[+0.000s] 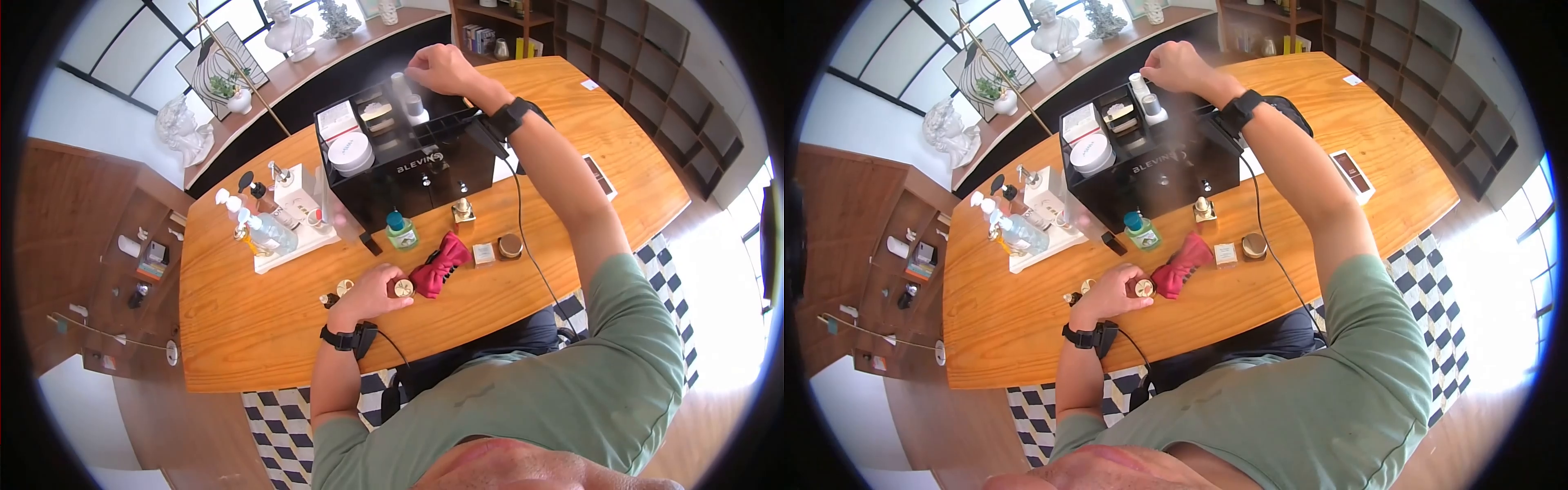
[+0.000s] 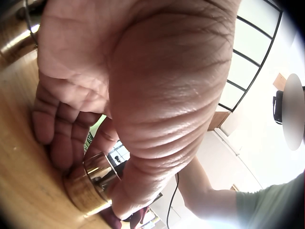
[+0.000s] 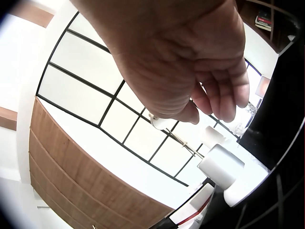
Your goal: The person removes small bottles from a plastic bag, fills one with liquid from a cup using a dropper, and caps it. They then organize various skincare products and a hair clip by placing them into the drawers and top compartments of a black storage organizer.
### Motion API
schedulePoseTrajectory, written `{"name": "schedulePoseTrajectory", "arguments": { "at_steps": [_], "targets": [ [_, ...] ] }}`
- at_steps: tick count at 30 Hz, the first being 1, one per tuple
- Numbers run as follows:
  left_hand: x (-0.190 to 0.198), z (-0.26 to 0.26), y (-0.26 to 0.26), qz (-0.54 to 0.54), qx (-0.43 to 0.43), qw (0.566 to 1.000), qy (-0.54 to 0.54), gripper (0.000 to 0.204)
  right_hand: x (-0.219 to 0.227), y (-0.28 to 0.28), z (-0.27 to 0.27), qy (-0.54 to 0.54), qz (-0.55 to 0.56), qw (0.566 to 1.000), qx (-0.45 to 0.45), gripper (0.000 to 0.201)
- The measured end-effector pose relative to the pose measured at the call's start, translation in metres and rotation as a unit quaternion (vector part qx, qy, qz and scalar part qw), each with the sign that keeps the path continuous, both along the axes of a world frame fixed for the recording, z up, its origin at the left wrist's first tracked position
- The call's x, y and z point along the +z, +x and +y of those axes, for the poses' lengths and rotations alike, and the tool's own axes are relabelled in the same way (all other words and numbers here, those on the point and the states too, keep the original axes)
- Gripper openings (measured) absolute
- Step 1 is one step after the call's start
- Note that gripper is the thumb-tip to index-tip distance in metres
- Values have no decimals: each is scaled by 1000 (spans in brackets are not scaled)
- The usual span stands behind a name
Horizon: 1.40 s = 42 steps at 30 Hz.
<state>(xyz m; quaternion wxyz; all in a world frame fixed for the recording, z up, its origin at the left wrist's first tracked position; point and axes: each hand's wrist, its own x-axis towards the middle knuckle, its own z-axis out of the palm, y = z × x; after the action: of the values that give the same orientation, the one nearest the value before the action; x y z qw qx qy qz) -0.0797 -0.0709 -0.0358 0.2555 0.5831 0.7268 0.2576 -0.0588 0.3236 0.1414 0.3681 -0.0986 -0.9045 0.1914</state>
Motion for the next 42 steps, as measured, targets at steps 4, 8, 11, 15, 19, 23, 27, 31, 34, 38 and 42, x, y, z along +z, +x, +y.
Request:
{"name": "schedulePoseTrajectory", "arguments": {
  "at_steps": [4, 8, 11, 15, 19, 23, 27, 31, 34, 38, 42],
  "targets": [
    [-1, -1, 2, 17, 0, 1000, 18, 44, -6, 17, -8, 18, 19, 1000, 0, 30],
    [-12, -2, -2, -39, 6, 999, -14, 42, -14, 66, -32, 17, 73, 996, 44, 22],
    [-5, 1, -1, -43, 15, 999, -28, 42, -15, 115, -59, -19, -28, 998, 54, 19],
    [6, 2, 4, -60, 31, 997, -28, 40, -42, 156, -70, -31, -166, 976, 135, 22],
    [8, 4, 4, -47, 30, 998, -38, 40, -90, 162, -68, -54, -271, 950, 147, 41],
    [-2, 1, -1, -12, 12, 1000, -4, 40, -123, 157, -78, -5, -292, 947, 131, 50],
    [2, 2, -1, -6, 11, 1000, 7, 40, -144, 143, -77, -23, -294, 946, 133, 47],
    [5, 2, -1, -3, 4, 1000, 3, 41, -137, 141, -84, -42, -255, 952, 163, 38],
    [0, 0, -2, 5, 0, 1000, 18, 43, -128, 143, -88, -56, -243, 952, 179, 36],
    [-4, 0, -3, 11, -3, 1000, 23, 43, -104, 151, -92, -61, -220, 964, 139, 36],
    [-4, 1, -5, 6, -8, 1000, 4, 44, -61, 161, -96, -33, -139, 977, 158, 37]
  ]
}}
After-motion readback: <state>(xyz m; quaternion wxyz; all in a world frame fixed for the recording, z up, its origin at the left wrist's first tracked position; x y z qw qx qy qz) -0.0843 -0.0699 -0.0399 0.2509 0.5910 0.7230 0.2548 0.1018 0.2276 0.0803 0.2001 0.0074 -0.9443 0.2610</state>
